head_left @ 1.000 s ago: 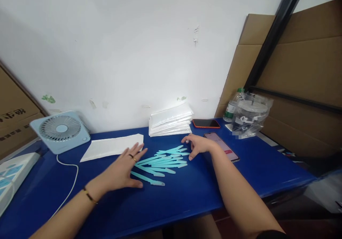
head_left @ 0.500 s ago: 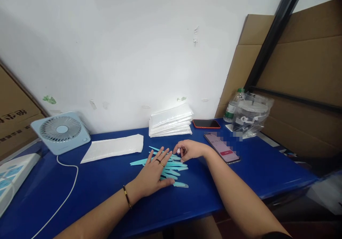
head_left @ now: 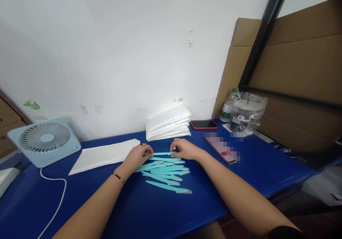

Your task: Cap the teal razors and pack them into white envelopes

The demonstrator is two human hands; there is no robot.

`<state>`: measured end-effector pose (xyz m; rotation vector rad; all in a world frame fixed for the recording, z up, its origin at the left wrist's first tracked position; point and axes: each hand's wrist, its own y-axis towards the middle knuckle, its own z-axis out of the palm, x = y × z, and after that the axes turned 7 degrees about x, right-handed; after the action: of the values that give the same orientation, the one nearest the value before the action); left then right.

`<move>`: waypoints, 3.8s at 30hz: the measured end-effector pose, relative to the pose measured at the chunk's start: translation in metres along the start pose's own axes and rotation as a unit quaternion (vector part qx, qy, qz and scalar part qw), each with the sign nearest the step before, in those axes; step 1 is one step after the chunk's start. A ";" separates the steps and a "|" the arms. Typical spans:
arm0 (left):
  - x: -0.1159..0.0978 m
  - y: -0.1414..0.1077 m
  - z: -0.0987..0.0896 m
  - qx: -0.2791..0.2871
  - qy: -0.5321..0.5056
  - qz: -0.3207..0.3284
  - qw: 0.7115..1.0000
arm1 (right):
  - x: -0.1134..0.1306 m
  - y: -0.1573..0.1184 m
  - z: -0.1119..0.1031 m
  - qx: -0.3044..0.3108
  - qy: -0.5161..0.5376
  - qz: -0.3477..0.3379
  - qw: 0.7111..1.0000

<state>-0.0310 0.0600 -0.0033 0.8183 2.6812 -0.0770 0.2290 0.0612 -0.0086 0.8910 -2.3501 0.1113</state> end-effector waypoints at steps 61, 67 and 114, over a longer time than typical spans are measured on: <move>0.004 0.002 0.012 -0.058 0.074 0.085 0.992 | 0.009 -0.004 -0.005 0.031 -0.179 -0.022 0.983; 0.004 0.002 0.007 -0.099 0.084 0.049 0.990 | -0.005 -0.001 -0.009 0.000 -0.159 -0.023 0.987; -0.013 -0.011 -0.012 0.018 0.026 0.028 0.999 | -0.011 0.000 -0.015 -0.107 -0.120 0.016 0.987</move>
<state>-0.0307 0.0452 0.0119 0.9175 2.7107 -0.0923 0.2428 0.0719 -0.0026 0.7980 -2.5393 -0.2454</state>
